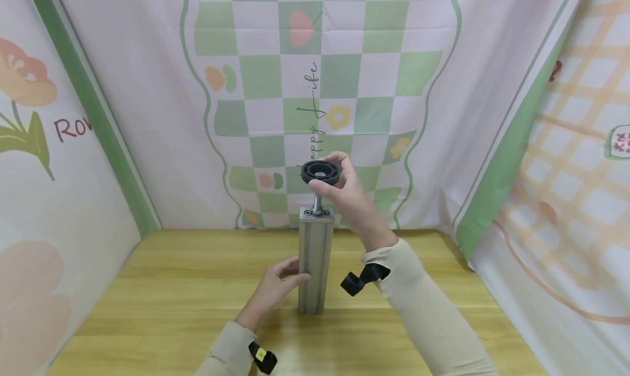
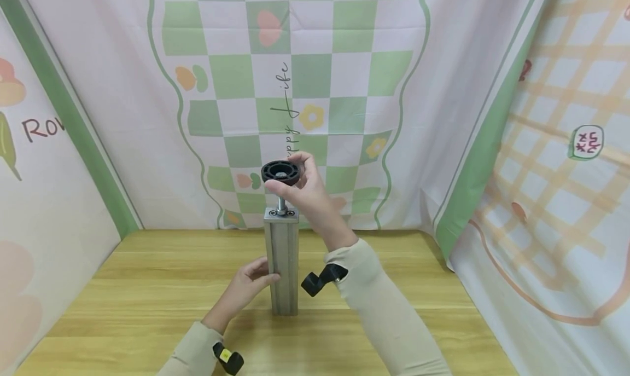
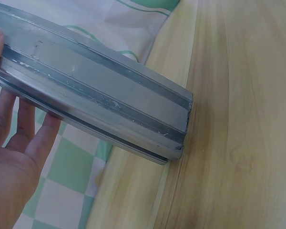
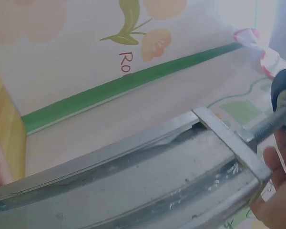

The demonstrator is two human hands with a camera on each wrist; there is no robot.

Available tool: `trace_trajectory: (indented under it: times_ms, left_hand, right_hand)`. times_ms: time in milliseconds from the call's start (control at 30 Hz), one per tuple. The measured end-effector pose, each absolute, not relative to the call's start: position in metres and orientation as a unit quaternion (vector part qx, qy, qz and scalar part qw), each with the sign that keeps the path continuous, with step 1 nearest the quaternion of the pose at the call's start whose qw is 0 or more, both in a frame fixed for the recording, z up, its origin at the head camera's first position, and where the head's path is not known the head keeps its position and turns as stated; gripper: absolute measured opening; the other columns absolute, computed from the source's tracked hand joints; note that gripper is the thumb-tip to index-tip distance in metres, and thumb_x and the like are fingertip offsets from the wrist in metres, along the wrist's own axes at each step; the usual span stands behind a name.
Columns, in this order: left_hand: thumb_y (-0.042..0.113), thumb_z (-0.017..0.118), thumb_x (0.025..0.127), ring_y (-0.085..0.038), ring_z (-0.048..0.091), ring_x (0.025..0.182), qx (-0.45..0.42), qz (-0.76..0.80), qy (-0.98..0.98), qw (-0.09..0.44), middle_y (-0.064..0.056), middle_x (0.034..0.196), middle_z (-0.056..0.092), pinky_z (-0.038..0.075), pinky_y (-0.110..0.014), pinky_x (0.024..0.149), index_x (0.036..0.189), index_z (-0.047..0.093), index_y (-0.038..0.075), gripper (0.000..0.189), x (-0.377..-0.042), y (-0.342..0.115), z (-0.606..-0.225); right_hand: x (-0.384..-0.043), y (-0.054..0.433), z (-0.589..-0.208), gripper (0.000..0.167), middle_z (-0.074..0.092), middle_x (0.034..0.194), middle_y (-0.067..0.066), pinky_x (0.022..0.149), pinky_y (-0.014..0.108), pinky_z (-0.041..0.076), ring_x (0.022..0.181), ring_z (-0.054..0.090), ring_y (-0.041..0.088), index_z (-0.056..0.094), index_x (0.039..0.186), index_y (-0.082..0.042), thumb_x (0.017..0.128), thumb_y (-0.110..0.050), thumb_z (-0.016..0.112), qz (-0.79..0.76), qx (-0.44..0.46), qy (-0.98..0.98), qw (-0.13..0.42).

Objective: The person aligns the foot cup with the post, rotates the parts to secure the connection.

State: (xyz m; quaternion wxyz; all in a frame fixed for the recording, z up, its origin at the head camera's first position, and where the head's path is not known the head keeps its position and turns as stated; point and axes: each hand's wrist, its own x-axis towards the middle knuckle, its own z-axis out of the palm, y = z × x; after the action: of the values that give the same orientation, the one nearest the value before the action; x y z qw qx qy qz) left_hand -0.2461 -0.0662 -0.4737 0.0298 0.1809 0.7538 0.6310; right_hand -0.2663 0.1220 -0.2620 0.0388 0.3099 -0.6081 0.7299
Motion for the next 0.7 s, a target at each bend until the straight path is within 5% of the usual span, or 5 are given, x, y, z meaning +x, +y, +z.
trace_trajectory:
  times_ms: [133,267,500,700]
  left_hand:
    - [0.043,0.073,0.091,-0.023,0.058,0.118,0.181,0.63,0.755,0.028,0.003,0.119,0.068,0.05,-0.048,0.097,0.129,0.066,0.027,0.041,-0.247,-0.066,-0.474]
    - [0.043,0.073,0.092,-0.023,0.058,0.117,0.183,0.63,0.754,0.026,0.003,0.118,0.068,0.049,-0.049,0.097,0.128,0.067,0.027,0.04,-0.247,-0.066,-0.474]
    - [0.043,0.073,0.092,-0.023,0.058,0.118,0.181,0.627,0.757,0.027,0.003,0.118,0.068,0.049,-0.049,0.098,0.129,0.066,0.027,0.041,-0.247,-0.066,-0.473]
    - [0.042,0.072,0.093,-0.023,0.057,0.118,0.185,0.625,0.758,0.027,0.003,0.119,0.068,0.048,-0.049,0.099,0.13,0.065,0.026,0.041,-0.247,-0.067,-0.474]
  right_hand:
    - [-0.262,0.118,-0.26,0.085,0.044,0.129,0.009,0.087,0.029,0.051,0.111,0.055,0.023,0.033,0.132,-0.017,0.074,-0.045,0.089,0.706,0.307,-0.635,0.064]
    - [-0.258,0.117,-0.258,0.107,0.039,0.136,0.01,0.098,0.037,0.048,0.121,0.052,0.026,0.026,0.151,-0.024,0.07,-0.058,0.087,0.667,0.309,-0.672,0.083]
    - [-0.262,0.123,-0.26,0.118,0.031,0.16,0.002,0.117,0.051,0.025,0.142,0.037,0.022,0.011,0.161,-0.018,0.076,-0.073,0.072,0.658,0.364,-0.658,0.033]
    - [-0.273,0.128,-0.261,0.114,0.03,0.161,0.015,0.119,0.056,0.009,0.148,0.024,0.024,0.016,0.16,-0.008,0.08,-0.072,0.068,0.68,0.4,-0.613,-0.037]
